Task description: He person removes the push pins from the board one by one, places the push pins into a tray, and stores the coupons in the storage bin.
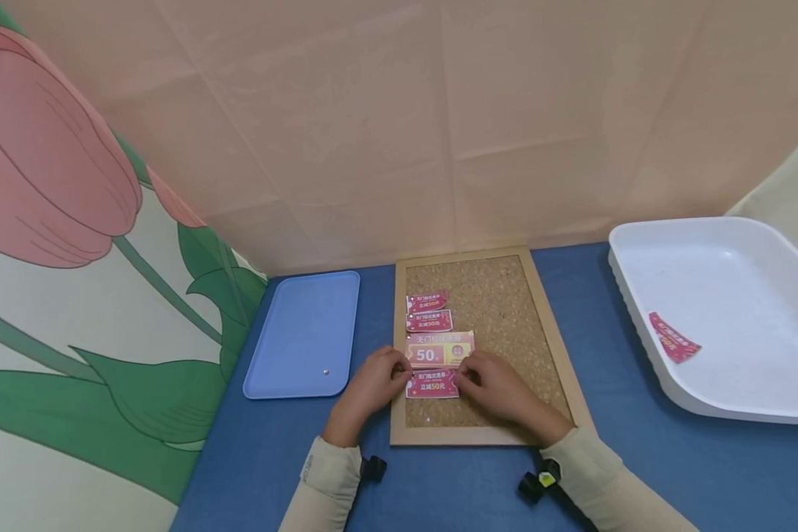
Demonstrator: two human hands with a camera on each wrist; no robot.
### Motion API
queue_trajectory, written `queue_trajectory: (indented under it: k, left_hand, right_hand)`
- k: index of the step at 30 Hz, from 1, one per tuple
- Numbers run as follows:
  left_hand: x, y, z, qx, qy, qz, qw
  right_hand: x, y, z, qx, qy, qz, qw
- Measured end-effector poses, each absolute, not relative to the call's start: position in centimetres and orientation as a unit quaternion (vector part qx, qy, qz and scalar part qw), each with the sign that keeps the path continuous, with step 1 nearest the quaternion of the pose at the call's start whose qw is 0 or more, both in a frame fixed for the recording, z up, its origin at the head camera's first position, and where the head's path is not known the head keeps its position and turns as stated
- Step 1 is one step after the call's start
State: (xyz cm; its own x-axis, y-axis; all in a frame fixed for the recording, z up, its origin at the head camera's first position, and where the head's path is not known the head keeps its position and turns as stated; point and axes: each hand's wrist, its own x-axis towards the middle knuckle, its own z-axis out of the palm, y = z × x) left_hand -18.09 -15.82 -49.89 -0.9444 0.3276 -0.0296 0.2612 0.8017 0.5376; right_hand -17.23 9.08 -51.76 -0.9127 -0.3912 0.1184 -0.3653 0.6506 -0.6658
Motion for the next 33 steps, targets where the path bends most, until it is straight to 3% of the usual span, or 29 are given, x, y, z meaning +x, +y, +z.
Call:
queue_trajectory:
  k: [33]
  left_hand:
    - [-17.80,-16.11,-49.44,0.161,0.935,0.306,0.075]
  right_hand:
    - [-17.23,9.18,-51.51,-0.207,0.907,-0.365,0.027]
